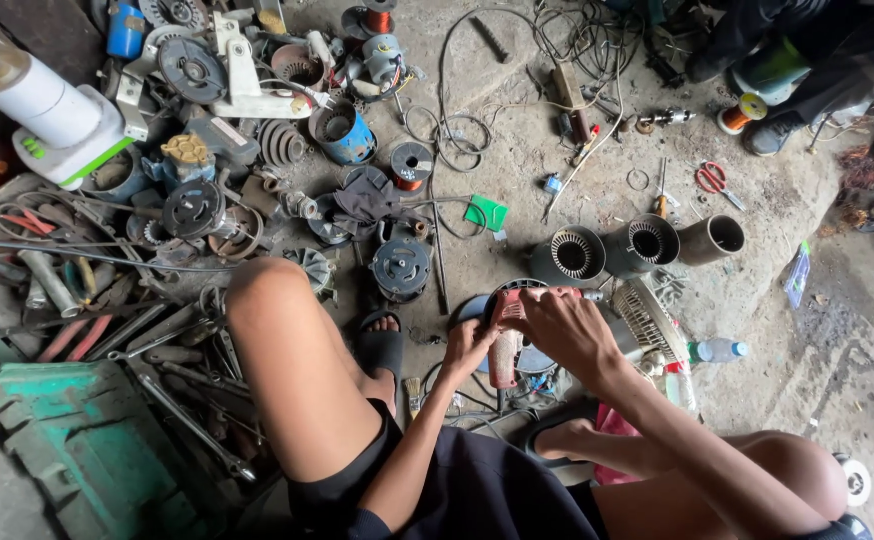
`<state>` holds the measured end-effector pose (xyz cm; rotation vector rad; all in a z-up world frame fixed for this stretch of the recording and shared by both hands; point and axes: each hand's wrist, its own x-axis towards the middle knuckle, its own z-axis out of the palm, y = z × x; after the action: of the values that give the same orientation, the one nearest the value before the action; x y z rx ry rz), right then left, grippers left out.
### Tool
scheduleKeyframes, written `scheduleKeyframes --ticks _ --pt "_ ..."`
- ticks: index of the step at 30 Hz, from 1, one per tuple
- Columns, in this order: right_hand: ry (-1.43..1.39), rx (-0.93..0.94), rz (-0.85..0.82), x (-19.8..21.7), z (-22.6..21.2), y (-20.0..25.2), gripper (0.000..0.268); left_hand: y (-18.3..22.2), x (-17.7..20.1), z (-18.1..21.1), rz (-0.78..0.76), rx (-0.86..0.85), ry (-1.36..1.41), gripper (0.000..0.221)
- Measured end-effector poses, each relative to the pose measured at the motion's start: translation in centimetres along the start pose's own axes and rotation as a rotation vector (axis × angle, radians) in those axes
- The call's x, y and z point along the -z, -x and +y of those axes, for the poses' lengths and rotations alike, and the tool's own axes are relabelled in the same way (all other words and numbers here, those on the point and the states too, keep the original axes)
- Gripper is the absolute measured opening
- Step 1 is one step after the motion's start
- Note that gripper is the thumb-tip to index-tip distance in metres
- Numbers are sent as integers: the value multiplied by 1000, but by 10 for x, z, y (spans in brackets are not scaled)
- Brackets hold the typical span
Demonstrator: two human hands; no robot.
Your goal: Disassembling a red power drill to access internal components in a repair shop environment.
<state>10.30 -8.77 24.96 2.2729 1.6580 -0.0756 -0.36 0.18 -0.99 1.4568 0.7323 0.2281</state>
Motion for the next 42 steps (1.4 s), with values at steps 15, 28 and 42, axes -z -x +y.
scheduleKeyframes --ticks 15,28,42 --pt "-213 273 -60 63 -7 5 23 2 -4 5 12 -3 -3 45" --pt "-79 165 7 25 -2 4 44 0 -8 1 10 4 16 46" --pt "-148 215 -22 47 2 9 32 2 -6 6 16 -2 3 46"
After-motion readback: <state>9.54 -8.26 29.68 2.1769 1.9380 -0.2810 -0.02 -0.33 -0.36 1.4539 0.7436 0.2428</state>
